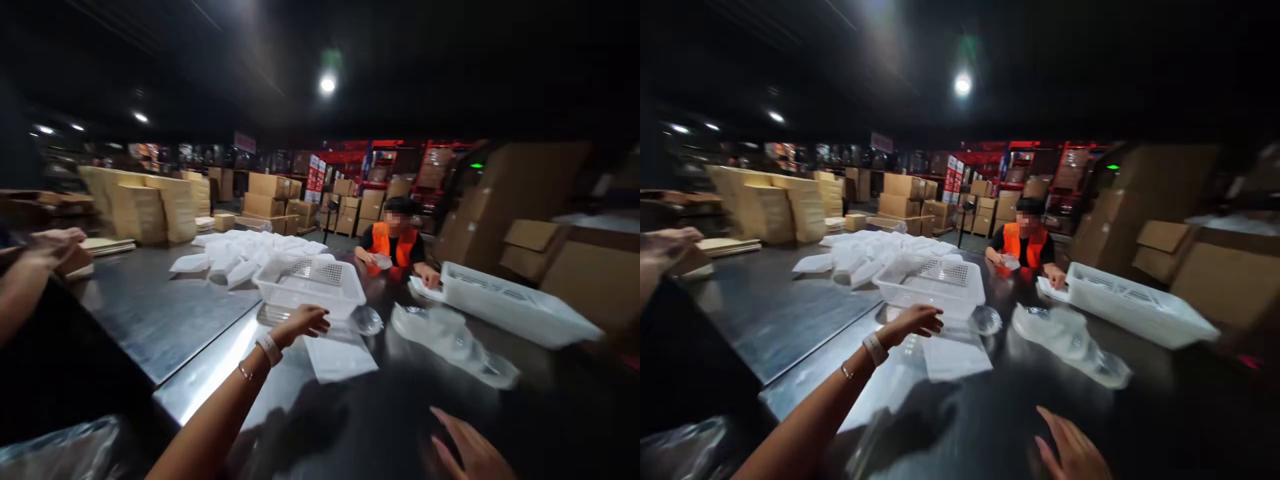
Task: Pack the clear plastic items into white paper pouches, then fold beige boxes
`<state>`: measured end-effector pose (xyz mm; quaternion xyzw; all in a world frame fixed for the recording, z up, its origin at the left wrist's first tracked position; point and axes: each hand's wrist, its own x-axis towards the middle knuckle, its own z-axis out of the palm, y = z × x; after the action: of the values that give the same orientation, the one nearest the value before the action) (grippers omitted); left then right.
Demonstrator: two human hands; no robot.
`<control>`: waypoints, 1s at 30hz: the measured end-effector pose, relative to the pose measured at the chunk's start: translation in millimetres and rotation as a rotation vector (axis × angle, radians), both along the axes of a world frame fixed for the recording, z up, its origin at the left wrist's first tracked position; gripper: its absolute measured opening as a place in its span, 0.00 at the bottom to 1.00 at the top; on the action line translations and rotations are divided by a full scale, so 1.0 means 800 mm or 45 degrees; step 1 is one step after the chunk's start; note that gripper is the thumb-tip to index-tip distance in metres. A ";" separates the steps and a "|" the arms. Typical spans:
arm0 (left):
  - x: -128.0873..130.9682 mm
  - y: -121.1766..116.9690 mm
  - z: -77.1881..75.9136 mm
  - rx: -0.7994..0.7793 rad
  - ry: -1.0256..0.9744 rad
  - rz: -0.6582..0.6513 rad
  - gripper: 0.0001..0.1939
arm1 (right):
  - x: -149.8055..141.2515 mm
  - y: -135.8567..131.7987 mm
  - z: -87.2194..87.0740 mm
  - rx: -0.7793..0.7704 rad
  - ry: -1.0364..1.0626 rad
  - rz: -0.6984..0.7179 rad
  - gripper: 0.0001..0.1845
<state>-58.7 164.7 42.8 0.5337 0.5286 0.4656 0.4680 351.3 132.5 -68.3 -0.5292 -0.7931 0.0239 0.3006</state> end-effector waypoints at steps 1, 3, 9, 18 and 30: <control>0.024 0.001 -0.015 0.014 0.127 -0.060 0.16 | -0.008 0.001 0.008 -0.116 -0.015 0.026 0.33; 0.060 0.002 -0.041 0.085 0.374 -0.113 0.11 | -0.041 0.015 0.031 -0.212 -0.025 -0.038 0.37; 0.084 0.007 -0.096 0.278 0.893 -0.212 0.06 | -0.156 0.102 0.071 -0.291 -0.444 -0.205 0.39; 0.088 0.010 -0.104 0.364 1.355 -0.313 0.16 | -0.177 0.197 0.066 -0.209 -0.024 -0.182 0.24; 0.087 0.005 -0.090 0.360 1.625 -0.389 0.20 | -0.097 0.208 0.068 -0.090 -0.010 -0.531 0.08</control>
<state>11.2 168.5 -29.3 0.8293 0.5541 0.0519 0.0500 273.5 298.9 -14.1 -0.6922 -0.6662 -0.0130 0.2774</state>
